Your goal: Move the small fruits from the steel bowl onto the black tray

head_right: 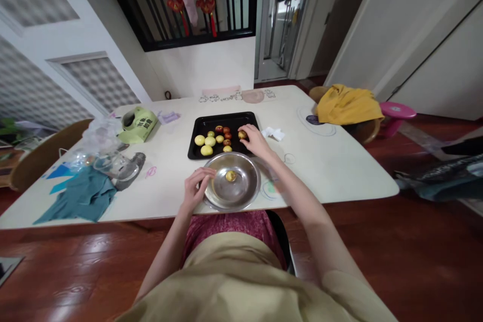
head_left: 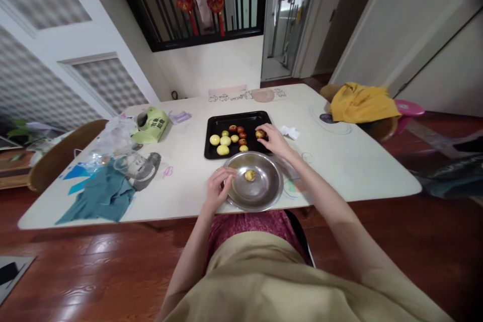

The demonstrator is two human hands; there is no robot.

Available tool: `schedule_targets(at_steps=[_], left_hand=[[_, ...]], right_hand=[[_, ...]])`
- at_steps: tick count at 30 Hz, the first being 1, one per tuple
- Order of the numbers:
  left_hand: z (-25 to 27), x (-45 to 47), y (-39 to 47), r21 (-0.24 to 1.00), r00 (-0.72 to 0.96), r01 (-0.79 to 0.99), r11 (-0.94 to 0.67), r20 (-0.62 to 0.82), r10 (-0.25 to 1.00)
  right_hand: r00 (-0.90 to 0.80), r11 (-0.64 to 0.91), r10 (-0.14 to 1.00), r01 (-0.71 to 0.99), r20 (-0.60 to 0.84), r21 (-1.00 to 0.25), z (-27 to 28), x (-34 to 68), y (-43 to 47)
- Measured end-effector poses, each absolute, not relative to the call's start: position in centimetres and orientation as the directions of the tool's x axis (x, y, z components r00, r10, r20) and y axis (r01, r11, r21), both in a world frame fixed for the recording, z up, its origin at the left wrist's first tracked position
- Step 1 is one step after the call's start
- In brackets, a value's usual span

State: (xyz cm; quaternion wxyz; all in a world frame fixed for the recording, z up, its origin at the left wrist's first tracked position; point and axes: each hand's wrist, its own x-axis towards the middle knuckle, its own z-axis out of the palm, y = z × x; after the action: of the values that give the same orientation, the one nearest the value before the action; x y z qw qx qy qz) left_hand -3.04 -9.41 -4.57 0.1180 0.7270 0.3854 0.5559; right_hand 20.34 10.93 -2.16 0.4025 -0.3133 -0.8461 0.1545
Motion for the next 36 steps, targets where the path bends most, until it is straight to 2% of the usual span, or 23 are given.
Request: schedule_targets(at_steps=[4,10,22,31,36], left_hand=[[-4.6,-3.1,-9.4,0.595,0.093,0.426,-0.682,0.72,0.687],[-4.4,-3.0,-9.5,0.61,0.092,0.425,-0.669,0.706,0.702],[-4.3,-3.0,-9.4,0.623,0.102,0.448,-0.641,0.677,0.729],[-4.6,-3.2,-9.2,0.592,0.13,0.443,-0.673,0.701,0.701],[-4.5,-3.1,-9.3,0.6,0.123,0.464,-0.652,0.685,0.718]], right_hand=[[-0.489,0.749,0.658,0.35,0.572,-0.562,-0.6,21.5,4.4],[-0.587,0.691,0.689,0.355,0.425,-0.63,-1.9,22.2,-2.1],[-0.599,0.631,0.758,0.576,0.257,-0.519,-3.3,21.2,-2.4],[-0.598,0.615,0.774,0.633,0.208,-0.47,-3.3,20.5,-2.5],[-0.596,0.624,0.766,0.598,0.241,-0.503,-3.2,20.7,-2.5]])
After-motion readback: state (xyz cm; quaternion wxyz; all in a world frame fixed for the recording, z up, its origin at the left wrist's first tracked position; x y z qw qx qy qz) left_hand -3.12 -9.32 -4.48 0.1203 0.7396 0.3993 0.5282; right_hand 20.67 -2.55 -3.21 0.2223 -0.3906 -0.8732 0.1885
